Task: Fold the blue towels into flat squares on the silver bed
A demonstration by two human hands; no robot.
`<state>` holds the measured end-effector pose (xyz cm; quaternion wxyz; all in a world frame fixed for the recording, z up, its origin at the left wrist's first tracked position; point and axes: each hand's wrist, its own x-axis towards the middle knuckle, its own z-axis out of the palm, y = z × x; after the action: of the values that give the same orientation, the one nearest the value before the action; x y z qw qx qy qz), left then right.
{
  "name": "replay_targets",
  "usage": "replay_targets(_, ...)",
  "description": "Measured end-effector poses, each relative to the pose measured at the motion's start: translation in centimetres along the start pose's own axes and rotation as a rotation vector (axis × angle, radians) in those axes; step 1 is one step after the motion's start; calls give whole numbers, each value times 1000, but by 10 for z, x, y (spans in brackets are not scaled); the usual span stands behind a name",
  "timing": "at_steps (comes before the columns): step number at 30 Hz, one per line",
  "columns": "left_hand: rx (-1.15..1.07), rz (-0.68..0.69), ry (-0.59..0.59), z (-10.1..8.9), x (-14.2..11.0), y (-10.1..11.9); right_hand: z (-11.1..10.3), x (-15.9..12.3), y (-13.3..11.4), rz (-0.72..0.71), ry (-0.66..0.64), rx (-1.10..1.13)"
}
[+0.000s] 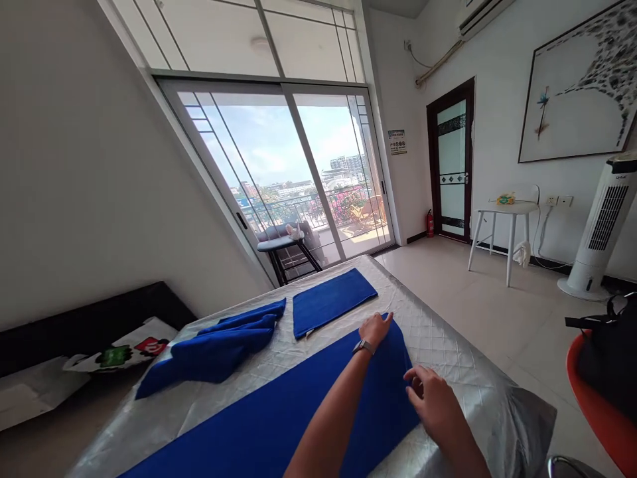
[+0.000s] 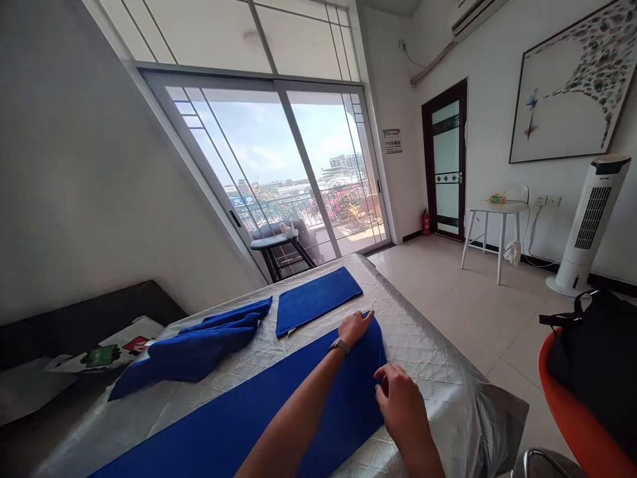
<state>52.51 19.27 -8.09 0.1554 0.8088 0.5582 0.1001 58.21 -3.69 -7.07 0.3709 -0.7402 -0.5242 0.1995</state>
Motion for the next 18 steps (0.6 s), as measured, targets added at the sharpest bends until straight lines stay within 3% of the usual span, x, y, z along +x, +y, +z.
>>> replay_targets(7,-55,-51,-79,3,31,-10,21,-6,-15,-105,-48,145)
replay_targets(14,-229,1,-85,5,32,-28,33,-16,-37,-172,-123,111)
replay_targets(18,-343,11,-41,-9,25,-50,38,-21,-49,-230,-144,156)
